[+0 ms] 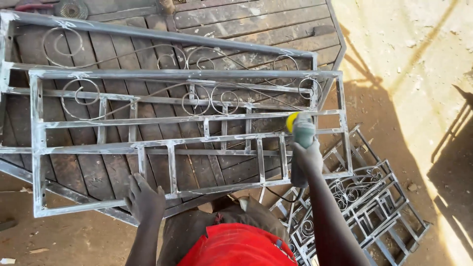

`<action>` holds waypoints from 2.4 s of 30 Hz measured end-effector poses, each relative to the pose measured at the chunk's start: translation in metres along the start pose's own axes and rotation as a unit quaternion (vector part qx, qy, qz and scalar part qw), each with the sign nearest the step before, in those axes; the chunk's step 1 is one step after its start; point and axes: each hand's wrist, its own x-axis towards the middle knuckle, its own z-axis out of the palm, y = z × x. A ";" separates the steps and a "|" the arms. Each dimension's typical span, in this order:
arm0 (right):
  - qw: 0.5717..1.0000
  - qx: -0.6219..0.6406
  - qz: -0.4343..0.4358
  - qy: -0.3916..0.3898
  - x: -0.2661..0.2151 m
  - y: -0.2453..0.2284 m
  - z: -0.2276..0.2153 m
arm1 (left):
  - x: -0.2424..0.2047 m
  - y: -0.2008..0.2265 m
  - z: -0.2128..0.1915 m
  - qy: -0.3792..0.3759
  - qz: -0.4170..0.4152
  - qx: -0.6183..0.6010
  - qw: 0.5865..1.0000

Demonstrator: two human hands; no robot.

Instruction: Using an angle grinder to sand and smooth the surfaces and joints of a metal gate frame.

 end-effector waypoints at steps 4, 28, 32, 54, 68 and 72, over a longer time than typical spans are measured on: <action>1.000 -0.018 0.009 0.017 0.001 0.001 -0.005 | -0.029 0.038 0.013 0.046 0.086 0.049 0.994; 1.000 0.024 0.005 0.011 0.053 0.019 -0.057 | -0.036 0.062 0.088 -0.135 0.195 0.220 0.946; 0.990 0.095 0.057 0.087 0.120 0.041 -0.093 | -0.032 0.059 0.094 -0.133 0.193 0.231 0.944; 0.989 0.099 0.051 0.095 0.154 0.083 -0.135 | -0.033 0.059 0.101 -0.094 0.188 0.206 0.956; 0.978 0.129 0.092 0.138 0.167 0.062 -0.115 | -0.043 0.058 0.085 -0.151 0.209 0.299 0.919; 0.993 0.013 0.014 0.115 0.172 0.060 -0.122 | -0.033 0.055 0.088 -0.168 0.205 0.309 0.913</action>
